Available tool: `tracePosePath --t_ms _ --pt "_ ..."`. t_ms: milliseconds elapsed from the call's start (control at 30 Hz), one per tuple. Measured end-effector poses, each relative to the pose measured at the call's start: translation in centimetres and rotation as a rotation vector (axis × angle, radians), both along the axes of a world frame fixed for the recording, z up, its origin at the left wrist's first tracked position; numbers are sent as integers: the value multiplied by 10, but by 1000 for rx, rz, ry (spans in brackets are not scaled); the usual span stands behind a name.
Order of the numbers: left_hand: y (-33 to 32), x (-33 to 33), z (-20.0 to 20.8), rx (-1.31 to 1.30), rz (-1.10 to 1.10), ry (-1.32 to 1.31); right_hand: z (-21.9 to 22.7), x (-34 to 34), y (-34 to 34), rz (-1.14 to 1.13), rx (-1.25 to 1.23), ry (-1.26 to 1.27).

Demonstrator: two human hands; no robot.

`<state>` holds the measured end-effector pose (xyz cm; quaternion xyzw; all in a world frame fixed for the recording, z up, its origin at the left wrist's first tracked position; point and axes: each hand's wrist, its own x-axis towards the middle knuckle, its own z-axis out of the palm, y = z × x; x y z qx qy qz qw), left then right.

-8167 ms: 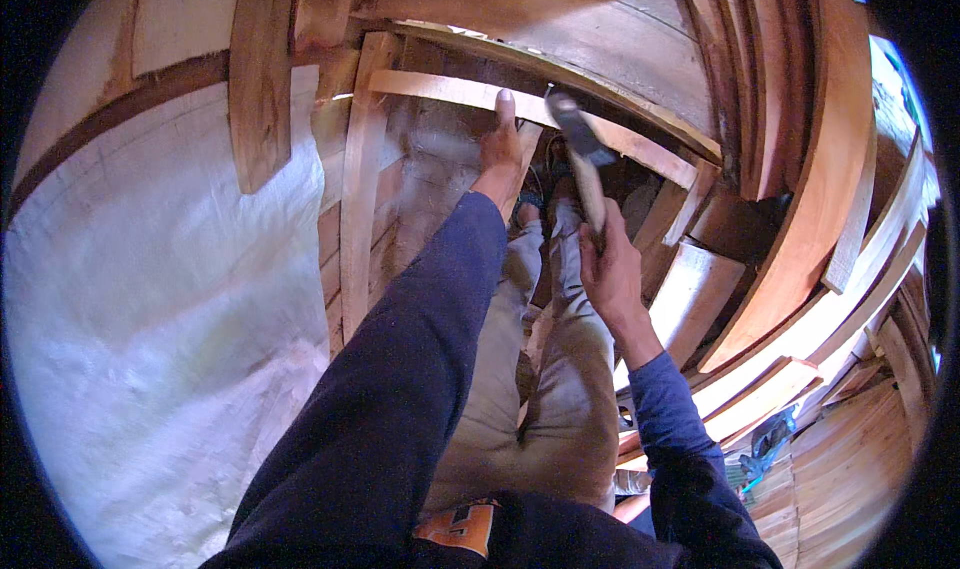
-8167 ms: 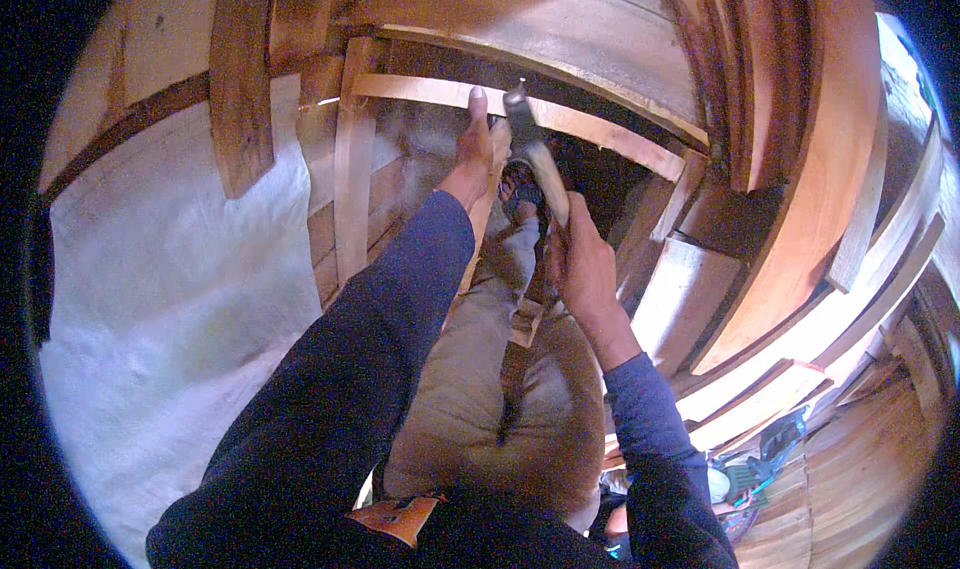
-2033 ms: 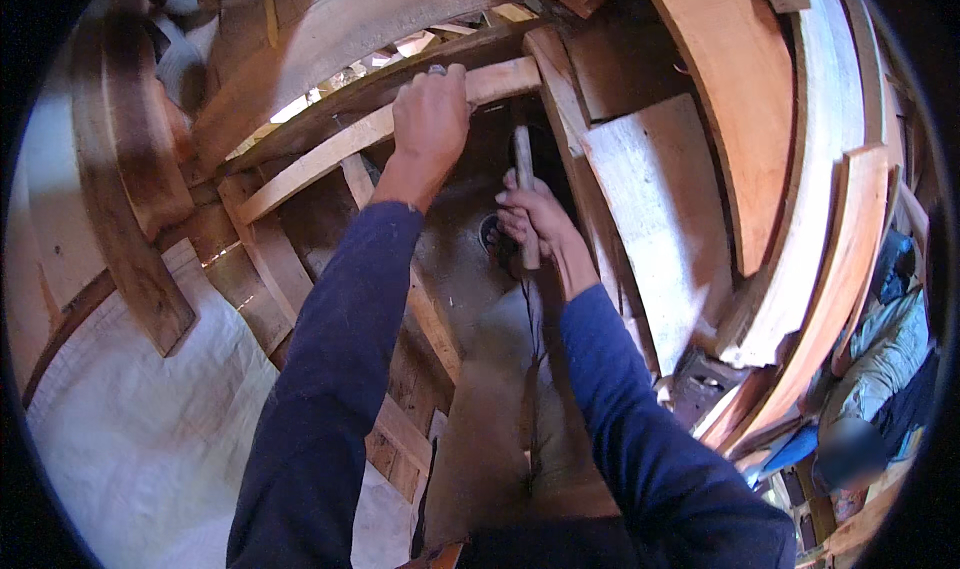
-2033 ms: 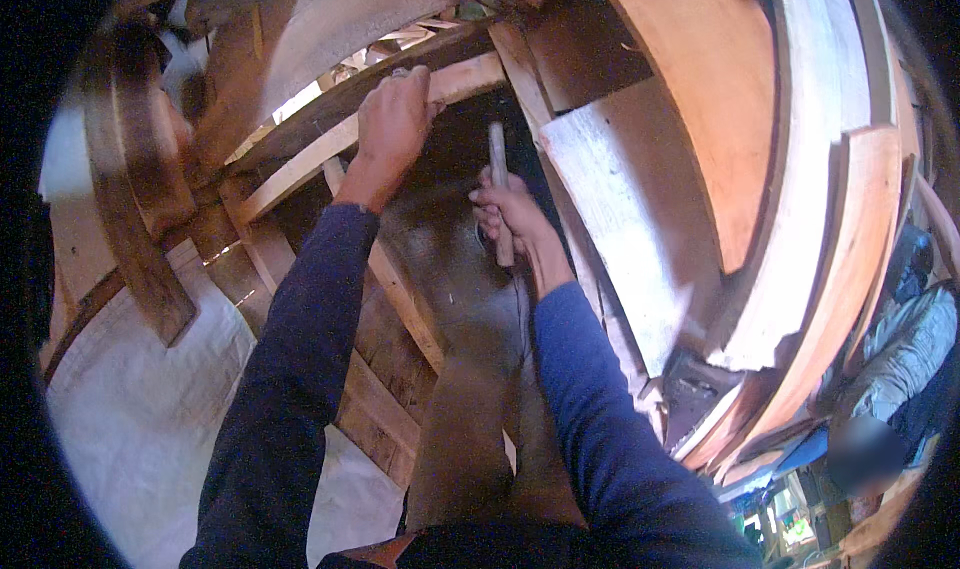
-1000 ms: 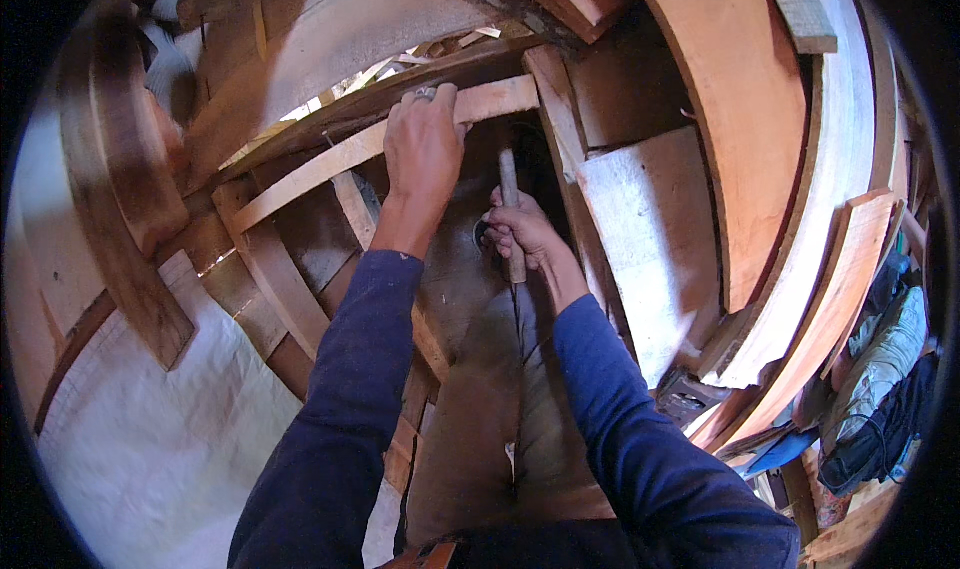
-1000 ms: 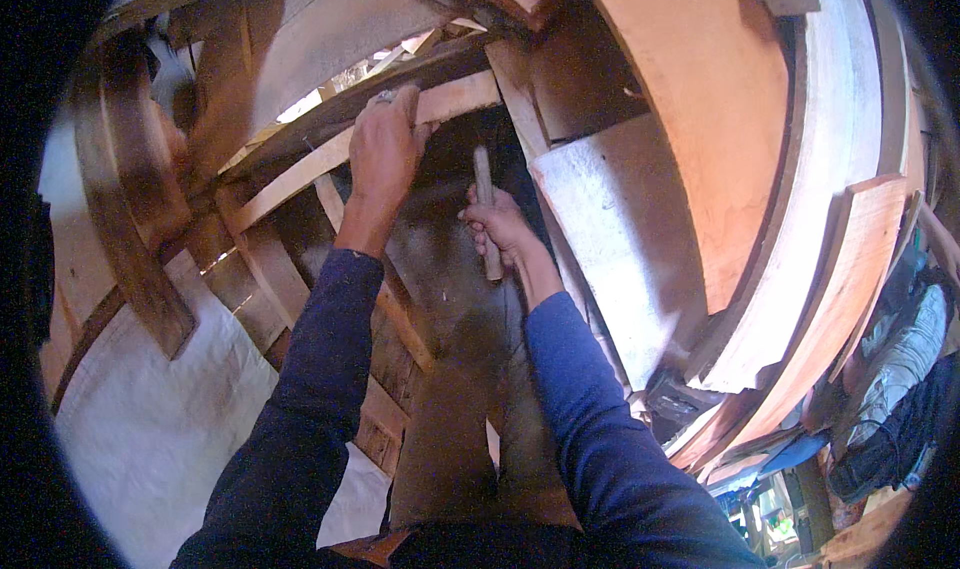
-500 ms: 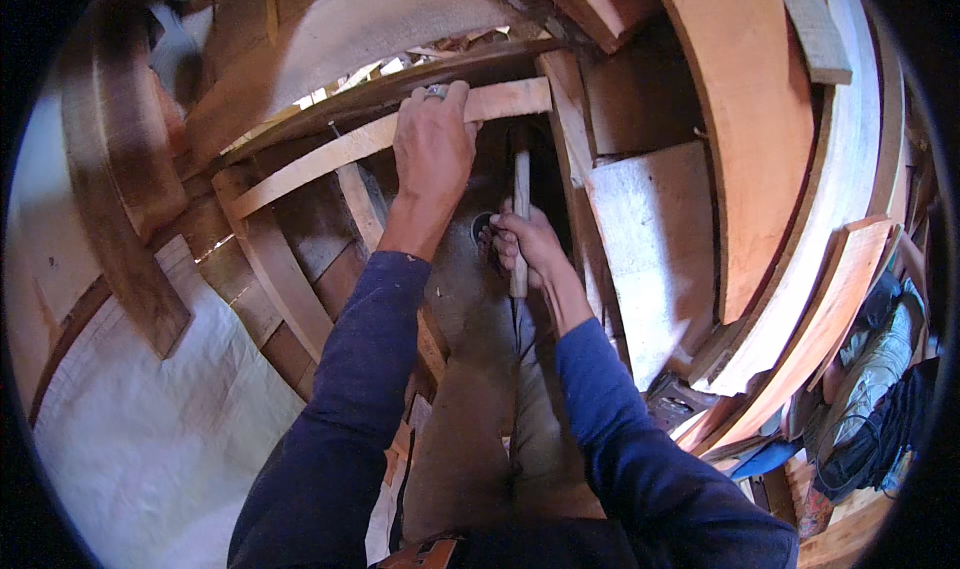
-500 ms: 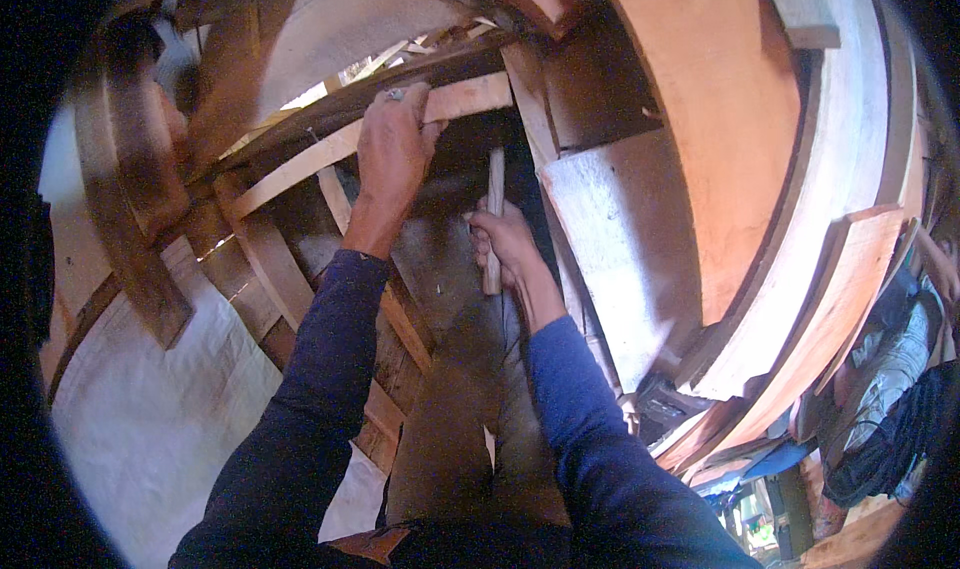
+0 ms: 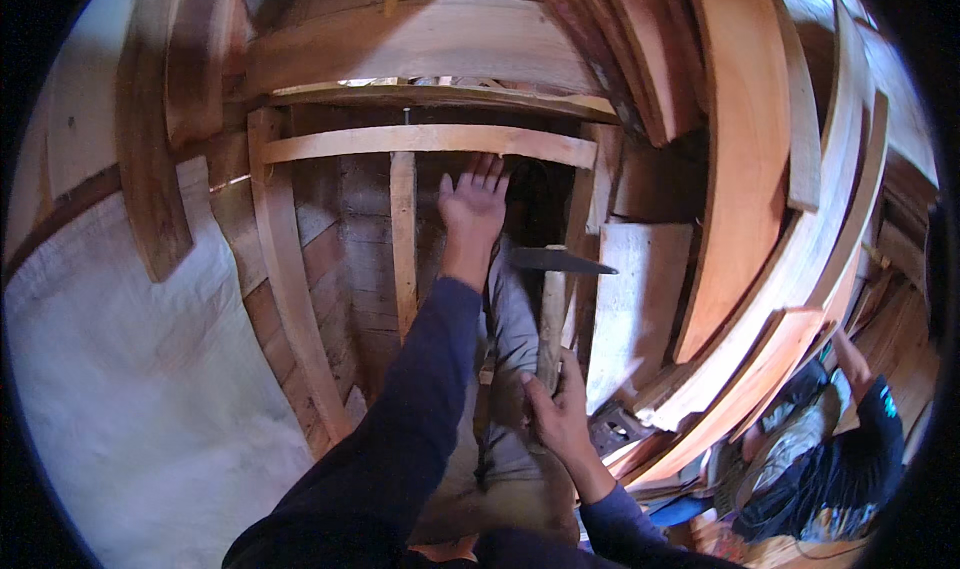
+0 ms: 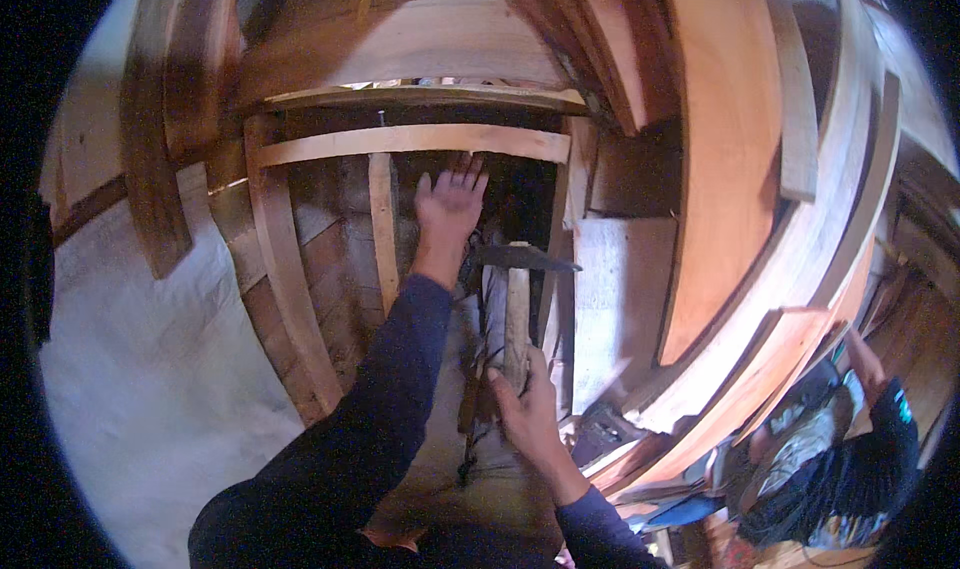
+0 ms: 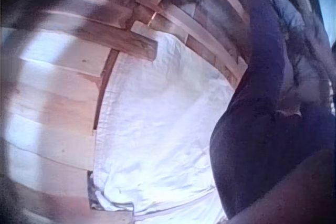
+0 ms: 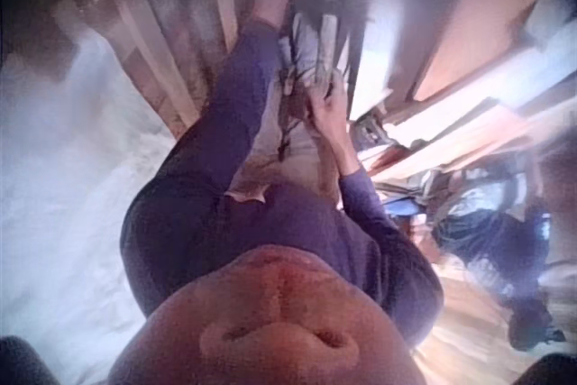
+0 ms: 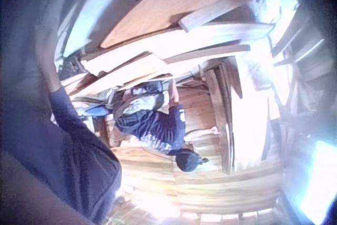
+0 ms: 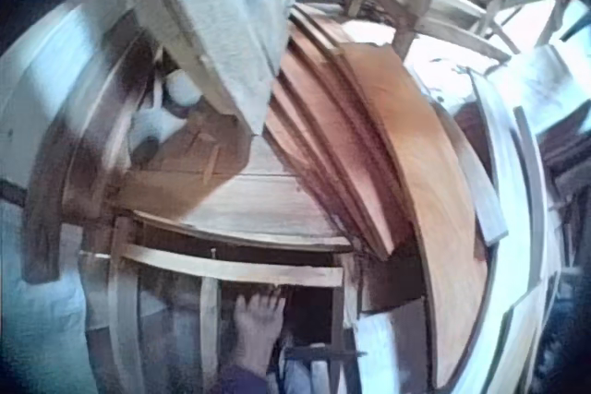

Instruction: The person assembles a wooden frame by positioning planks and securing them with nails. They use a hammer to drive nails into the wood, working on the frame's structure while standing on the floor.

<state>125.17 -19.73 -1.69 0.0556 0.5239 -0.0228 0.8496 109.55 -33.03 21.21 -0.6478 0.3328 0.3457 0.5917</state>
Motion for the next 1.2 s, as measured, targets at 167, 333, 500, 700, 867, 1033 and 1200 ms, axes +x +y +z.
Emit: tracePosePath --t_ms 167,333,500,700,867,1033,1200 --pt "-28 53 -53 -30 150 -508 -8 76 -20 241 -403 -206" --pt "-25 62 -62 -41 158 -349 -7 163 -37 408 -517 -266" --pt "-34 61 -47 -17 199 -324 0 195 -46 521 -575 -369" --pt "-34 57 -53 -103 203 -478 -9 199 -71 756 -532 -257" --pt "-29 53 -59 -110 222 -410 0 206 -63 591 -547 -314" --pt "-29 53 -61 -162 216 -621 2 213 -67 708 -514 -119" --pt "-32 55 -70 -175 208 -631 -10 204 -65 812 -532 -389"
